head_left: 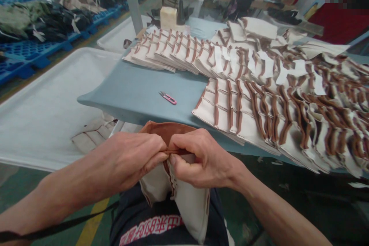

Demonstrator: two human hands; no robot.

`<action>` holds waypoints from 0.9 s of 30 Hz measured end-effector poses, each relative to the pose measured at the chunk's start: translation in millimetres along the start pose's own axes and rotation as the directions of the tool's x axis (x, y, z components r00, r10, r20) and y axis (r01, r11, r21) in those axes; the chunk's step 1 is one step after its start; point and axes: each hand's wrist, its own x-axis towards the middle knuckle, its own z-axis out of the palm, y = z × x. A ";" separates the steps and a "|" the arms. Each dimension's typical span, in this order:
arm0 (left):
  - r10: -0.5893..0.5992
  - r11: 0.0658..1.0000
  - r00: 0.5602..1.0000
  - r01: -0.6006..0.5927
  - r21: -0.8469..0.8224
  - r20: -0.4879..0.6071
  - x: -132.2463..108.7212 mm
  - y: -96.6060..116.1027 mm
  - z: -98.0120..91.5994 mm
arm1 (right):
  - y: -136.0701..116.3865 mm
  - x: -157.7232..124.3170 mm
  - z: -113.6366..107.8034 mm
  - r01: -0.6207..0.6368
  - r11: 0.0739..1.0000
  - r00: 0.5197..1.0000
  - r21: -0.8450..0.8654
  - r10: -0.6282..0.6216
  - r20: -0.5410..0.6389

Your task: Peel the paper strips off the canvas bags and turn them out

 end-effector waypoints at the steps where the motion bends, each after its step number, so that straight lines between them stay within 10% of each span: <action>1: 0.033 0.999 0.999 -0.034 -0.022 -0.026 -0.9 -0.1 2.2 | 0.8 -0.3 1.5 -0.005 0.999 1.000 0.033 0.005 -0.005; 10: -0.265 0.729 0.958 0.125 -0.673 -0.108 -1.0 9.8 24.5 | 2.6 3.9 9.0 -0.076 0.938 0.997 0.338 0.071 0.029; 22: -0.046 0.891 0.998 0.023 -0.453 -0.040 4.1 1.5 -4.3 | -3.3 8.3 0.0 0.007 0.991 0.997 0.134 -0.018 0.079; 27: -0.082 0.894 0.987 0.012 -0.447 -0.136 -14.3 4.5 -5.2 | 20.7 4.2 -23.5 -0.170 0.978 0.979 0.117 0.155 0.133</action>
